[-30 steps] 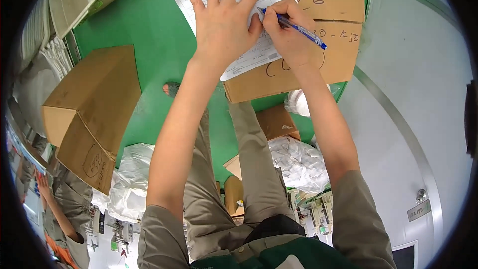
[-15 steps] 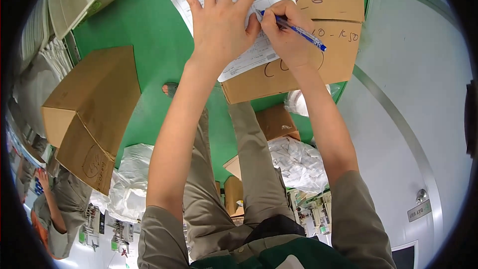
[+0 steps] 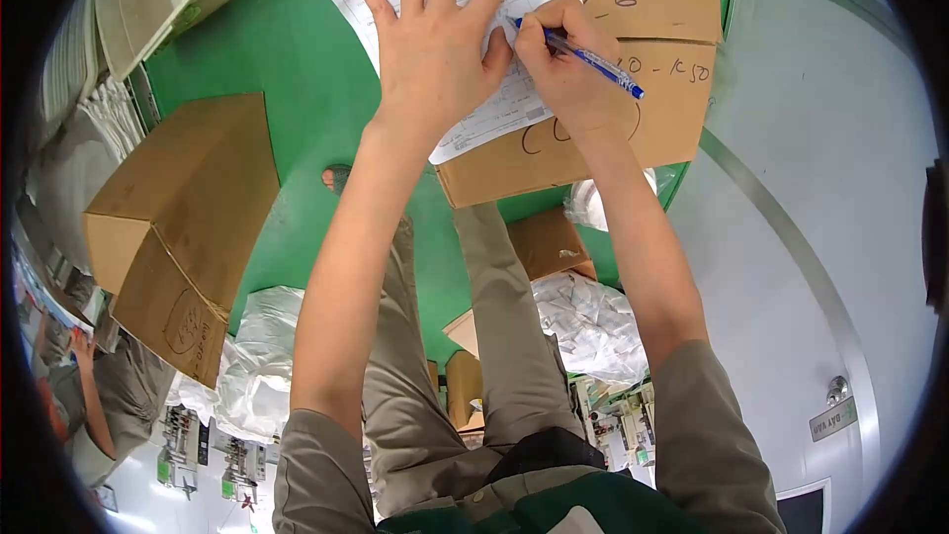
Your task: Checking production weights written on cardboard boxes and documenting the data in a logbook.
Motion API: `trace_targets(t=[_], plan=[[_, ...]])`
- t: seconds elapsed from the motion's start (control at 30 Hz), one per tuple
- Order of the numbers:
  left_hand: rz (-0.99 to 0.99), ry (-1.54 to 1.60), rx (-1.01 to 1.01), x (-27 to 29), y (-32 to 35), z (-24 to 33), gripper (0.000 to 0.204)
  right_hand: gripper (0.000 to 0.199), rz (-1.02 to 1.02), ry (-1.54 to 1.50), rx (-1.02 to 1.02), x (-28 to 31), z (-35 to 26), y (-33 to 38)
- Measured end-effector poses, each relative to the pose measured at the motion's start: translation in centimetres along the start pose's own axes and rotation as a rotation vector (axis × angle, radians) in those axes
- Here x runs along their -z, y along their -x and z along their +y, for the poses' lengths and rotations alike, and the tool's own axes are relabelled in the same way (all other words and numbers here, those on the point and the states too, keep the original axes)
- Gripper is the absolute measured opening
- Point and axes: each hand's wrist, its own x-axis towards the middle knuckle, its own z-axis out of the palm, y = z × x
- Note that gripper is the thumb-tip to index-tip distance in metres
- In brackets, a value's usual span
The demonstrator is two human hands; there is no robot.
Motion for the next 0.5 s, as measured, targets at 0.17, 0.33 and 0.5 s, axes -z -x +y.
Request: trace_targets(t=[0.17,0.33,0.5], plan=[[0.2,0.164,-0.08,-0.4,1.0,-1.1,0.06,0.008,0.033,-0.446,-0.133,0.7,-0.1,0.4],[0.923,0.422,0.39,-2.1,0.1,-6.9,0.072,0.008,-0.015,-0.545,-0.179,1.1,0.4,0.5],[0.149,1.624,1.06,0.4,-2.7,-12.7,0.095,0.008,0.039,-0.625,-0.164,0.7,0.2,0.5]])
